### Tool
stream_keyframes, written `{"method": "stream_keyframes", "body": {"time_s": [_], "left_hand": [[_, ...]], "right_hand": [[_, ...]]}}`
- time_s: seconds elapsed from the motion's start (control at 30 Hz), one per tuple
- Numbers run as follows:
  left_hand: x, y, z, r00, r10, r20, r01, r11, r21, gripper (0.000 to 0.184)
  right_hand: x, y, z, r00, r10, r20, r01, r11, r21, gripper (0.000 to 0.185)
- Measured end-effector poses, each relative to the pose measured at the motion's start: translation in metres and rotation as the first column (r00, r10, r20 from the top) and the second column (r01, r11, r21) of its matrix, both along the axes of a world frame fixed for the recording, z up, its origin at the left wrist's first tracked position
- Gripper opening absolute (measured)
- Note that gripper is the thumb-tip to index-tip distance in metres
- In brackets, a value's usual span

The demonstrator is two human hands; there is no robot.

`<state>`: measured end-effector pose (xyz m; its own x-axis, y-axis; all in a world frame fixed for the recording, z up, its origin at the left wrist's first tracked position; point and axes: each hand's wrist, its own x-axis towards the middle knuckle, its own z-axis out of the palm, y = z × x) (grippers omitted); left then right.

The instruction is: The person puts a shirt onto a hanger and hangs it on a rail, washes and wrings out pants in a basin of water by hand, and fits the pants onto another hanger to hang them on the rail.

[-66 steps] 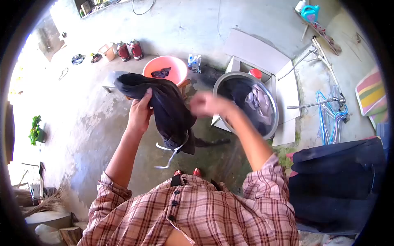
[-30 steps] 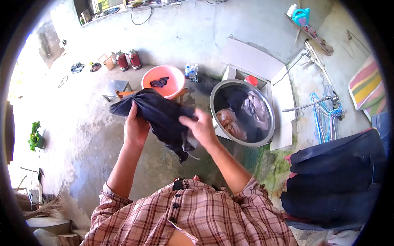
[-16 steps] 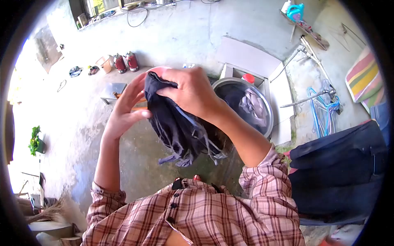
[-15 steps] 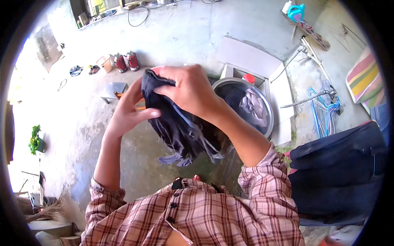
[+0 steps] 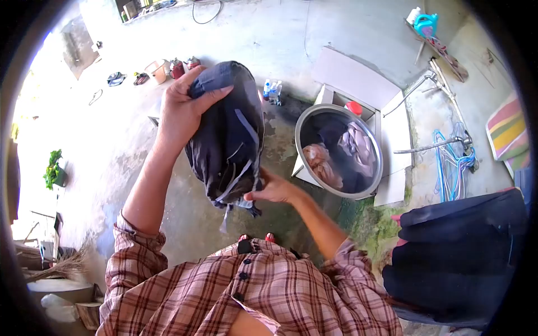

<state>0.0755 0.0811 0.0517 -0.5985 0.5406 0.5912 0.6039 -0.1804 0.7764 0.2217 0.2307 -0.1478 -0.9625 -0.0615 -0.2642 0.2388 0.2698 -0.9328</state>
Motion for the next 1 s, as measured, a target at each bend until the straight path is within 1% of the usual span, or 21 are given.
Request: {"method": "stream_keyframes", "body": {"time_s": [0.07,0.1,0.17,0.2,0.3,0.33,0.37,0.43,0.5,0.57,0.6,0.63,0.7,0.73,0.77,0.83,0.87,0.9,0.93,0.97,1.0], "left_hand": [[0.002,-0.003,0.003,0.998,0.027,-0.049,-0.027,1.000,-0.002,0.021],[0.003,-0.002,0.005,0.996,0.039,-0.074,-0.040,0.999,-0.002,0.021],[-0.001,-0.004,0.006,0.999,-0.011,0.039,0.009,0.999,0.038,0.021],[-0.004,-0.008,0.008,0.995,-0.037,0.093,0.032,0.998,0.059,0.021],[-0.017,-0.030,0.017,0.991,0.050,0.124,-0.055,0.998,0.038,0.019],[-0.024,-0.037,0.017,0.980,0.085,0.178,-0.091,0.995,0.028,0.020],[-0.040,-0.046,0.011,0.988,0.152,-0.020,-0.153,0.987,-0.054,0.020],[-0.076,-0.066,-0.012,0.884,0.210,-0.417,-0.305,0.936,-0.176,0.022],[-0.089,-0.075,-0.033,0.929,0.288,-0.235,-0.349,0.892,-0.288,0.026],[-0.102,-0.082,-0.054,0.927,0.369,-0.075,-0.372,0.867,-0.331,0.026],[-0.104,-0.083,-0.060,0.899,0.422,-0.120,-0.439,0.860,-0.262,0.028],[-0.101,-0.084,-0.075,0.901,0.400,-0.169,-0.434,0.827,-0.358,0.028],[-0.083,-0.092,-0.102,0.902,0.345,-0.261,-0.432,0.731,-0.528,0.028],[-0.074,-0.103,-0.102,0.966,-0.027,-0.258,-0.172,0.675,-0.717,0.029],[-0.065,-0.109,-0.099,0.907,-0.389,-0.161,0.058,0.495,-0.867,0.029],[-0.073,-0.108,-0.114,0.992,-0.010,0.123,0.075,0.840,-0.537,0.029],[-0.077,-0.109,-0.118,0.939,0.127,0.319,-0.012,0.941,-0.339,0.029],[-0.081,-0.104,-0.113,0.963,0.254,0.088,-0.226,0.943,-0.243,0.028],[-0.072,-0.106,-0.123,0.966,0.257,0.025,-0.231,0.903,-0.363,0.024],[-0.062,-0.106,-0.133,0.968,0.246,-0.043,-0.236,0.848,-0.474,0.021],[-0.051,-0.110,-0.114,0.985,-0.168,-0.042,0.053,0.528,-0.848,0.020]], "right_hand": [[-0.005,-0.015,-0.029,0.992,-0.079,-0.098,0.061,0.983,-0.173,0.073],[-0.009,-0.019,-0.037,0.968,-0.207,-0.139,0.187,0.972,-0.146,0.068],[-0.017,-0.022,-0.054,0.864,-0.447,-0.231,0.434,0.895,-0.108,0.059],[-0.022,-0.015,-0.067,0.834,-0.529,-0.158,0.495,0.843,-0.210,0.044],[-0.007,0.033,-0.074,0.928,-0.341,-0.151,0.272,0.896,-0.352,0.027],[0.000,0.047,-0.037,0.973,-0.228,-0.030,0.230,0.970,0.080,0.023],[0.004,0.064,0.000,0.977,-0.169,0.130,0.086,0.870,0.486,0.020],[0.007,0.116,0.006,0.958,-0.278,0.076,0.227,0.891,0.393,0.023],[0.000,0.150,0.031,0.817,-0.435,-0.379,0.566,0.731,0.382,0.033],[-0.001,0.138,0.076,0.665,-0.622,-0.414,0.745,0.590,0.311,0.034],[-0.011,0.131,0.052,0.507,-0.182,-0.842,0.804,0.453,0.386,0.032],[-0.008,0.124,0.030,0.799,-0.268,-0.539,0.582,0.569,0.580,0.028],[0.006,0.121,0.027,0.993,-0.100,-0.057,0.113,0.743,0.660,0.026],[0.013,0.128,0.028,0.982,0.010,0.188,-0.124,0.786,0.605,0.026],[0.015,0.141,0.038,0.998,-0.053,0.020,0.027,0.757,0.653,0.026],[0.018,0.166,0.057,0.935,-0.148,-0.323,0.338,0.648,0.683,0.029],[0.019,0.158,0.065,0.841,-0.236,-0.487,0.532,0.528,0.662,0.024],[0.018,0.144,0.071,0.713,-0.289,-0.639,0.697,0.389,0.602,0.020],[0.023,0.125,0.048,0.887,-0.207,-0.414,0.461,0.456,0.761,0.020],[0.029,0.112,0.028,0.981,-0.115,-0.157,0.193,0.494,0.848,0.020],[0.030,0.120,0.031,0.982,-0.062,-0.180,0.184,0.540,0.821,0.019]]}}
